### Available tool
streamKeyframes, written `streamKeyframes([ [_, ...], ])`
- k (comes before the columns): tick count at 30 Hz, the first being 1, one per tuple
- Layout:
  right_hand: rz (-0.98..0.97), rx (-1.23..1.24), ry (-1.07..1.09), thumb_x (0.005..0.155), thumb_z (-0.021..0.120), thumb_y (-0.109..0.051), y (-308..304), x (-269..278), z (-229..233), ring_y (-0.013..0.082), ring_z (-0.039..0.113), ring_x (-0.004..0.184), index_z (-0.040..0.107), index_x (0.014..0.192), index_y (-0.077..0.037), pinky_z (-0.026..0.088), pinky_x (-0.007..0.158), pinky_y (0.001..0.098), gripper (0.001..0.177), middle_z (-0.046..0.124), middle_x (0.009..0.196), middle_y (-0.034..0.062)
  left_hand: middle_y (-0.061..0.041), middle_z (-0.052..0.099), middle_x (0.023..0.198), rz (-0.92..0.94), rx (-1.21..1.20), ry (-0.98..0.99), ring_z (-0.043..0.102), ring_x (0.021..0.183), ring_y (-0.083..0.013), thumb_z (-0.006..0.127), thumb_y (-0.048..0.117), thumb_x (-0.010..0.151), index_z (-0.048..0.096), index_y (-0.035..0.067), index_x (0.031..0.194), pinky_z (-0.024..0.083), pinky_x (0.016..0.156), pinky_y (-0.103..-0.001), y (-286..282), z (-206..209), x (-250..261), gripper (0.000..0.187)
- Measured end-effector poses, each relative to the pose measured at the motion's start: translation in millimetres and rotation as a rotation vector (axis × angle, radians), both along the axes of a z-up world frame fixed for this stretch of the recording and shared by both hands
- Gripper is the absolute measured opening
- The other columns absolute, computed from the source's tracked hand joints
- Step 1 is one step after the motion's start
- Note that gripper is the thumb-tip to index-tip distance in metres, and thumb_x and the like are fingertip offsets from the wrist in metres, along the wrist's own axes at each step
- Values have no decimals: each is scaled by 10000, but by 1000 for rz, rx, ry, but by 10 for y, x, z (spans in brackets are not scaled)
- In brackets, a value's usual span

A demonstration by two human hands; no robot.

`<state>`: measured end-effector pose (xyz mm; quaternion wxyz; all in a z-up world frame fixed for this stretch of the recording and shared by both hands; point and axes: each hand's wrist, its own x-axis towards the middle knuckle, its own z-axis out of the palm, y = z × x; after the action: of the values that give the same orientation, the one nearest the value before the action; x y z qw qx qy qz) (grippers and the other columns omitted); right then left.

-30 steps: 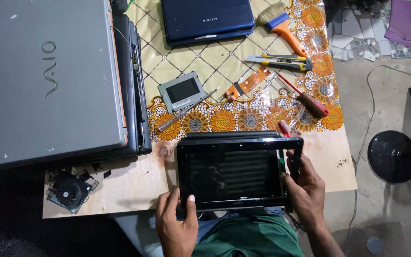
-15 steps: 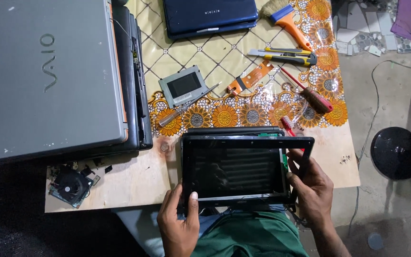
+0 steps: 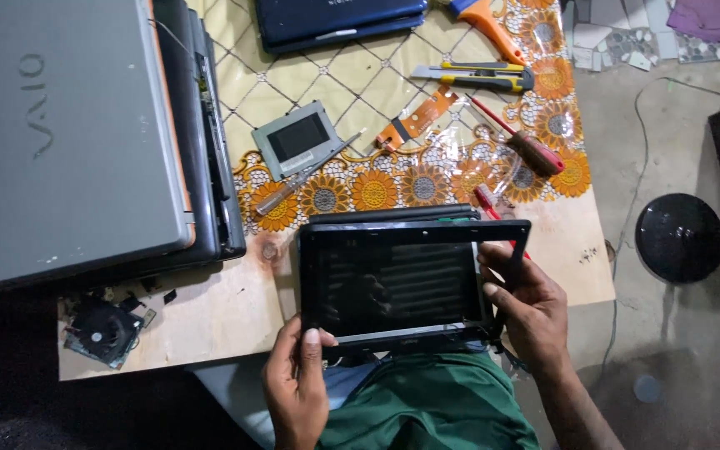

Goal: The person disassembles a small black laptop, removing the screen bezel and then the screen panel itself. They handle the detached screen and bezel, then reattach the screen panel and bezel to the laptop base.

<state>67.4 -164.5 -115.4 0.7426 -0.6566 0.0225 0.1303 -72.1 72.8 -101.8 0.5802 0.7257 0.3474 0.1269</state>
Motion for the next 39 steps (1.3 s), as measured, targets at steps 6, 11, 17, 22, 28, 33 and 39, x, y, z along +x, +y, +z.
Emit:
streamKeyframes([
  [6,23,-3,82,747,672,13,-66,19,-19,292,622,1164,529,1315,23,510,1031,406,586,635,1254,198,-42,707,733,1,11,-39,664,743,-129,495,200,961,632,6,1130,532,757,-259,-13,-60,-15,291],
  [11,62,-30,69,755,682,4,-184,22,-41,274,637,1121,497,1363,2,530,997,400,636,655,1171,178,-38,684,724,3,-8,-47,665,719,-138,497,200,962,655,21,1047,523,738,-257,-9,-26,12,254],
  [17,68,-164,96,807,631,-24,-276,40,-82,260,635,1161,520,1344,-27,538,996,395,549,659,1214,170,-51,696,721,-9,-29,-57,664,722,-136,511,187,960,650,12,1008,520,750,-258,32,-87,60,229],
  [22,55,-178,136,818,616,-64,-217,59,-30,270,632,1185,521,1349,-27,551,977,405,541,664,1217,175,-66,712,722,-15,-40,-4,650,701,-113,539,185,952,640,-10,1009,508,674,-238,49,-186,70,227],
  [28,65,-169,82,832,613,-33,-210,78,-85,249,609,1181,495,1378,-28,538,1001,383,559,645,1192,148,-79,740,869,24,-33,71,700,858,-146,578,222,919,676,24,1099,568,774,-251,89,-194,57,284],
  [33,74,-151,40,846,601,-52,-179,118,-55,252,617,1170,476,1385,0,538,994,368,556,646,1216,169,-63,754,838,-3,-13,81,697,798,-118,620,205,895,690,27,1076,561,711,-221,106,-205,36,263],
  [39,54,-170,15,868,611,-56,-278,131,-134,210,650,982,525,1358,0,562,866,320,500,673,1056,135,-49,685,909,-65,110,52,642,832,-150,626,230,885,703,21,1072,543,744,-268,88,-144,74,291],
])
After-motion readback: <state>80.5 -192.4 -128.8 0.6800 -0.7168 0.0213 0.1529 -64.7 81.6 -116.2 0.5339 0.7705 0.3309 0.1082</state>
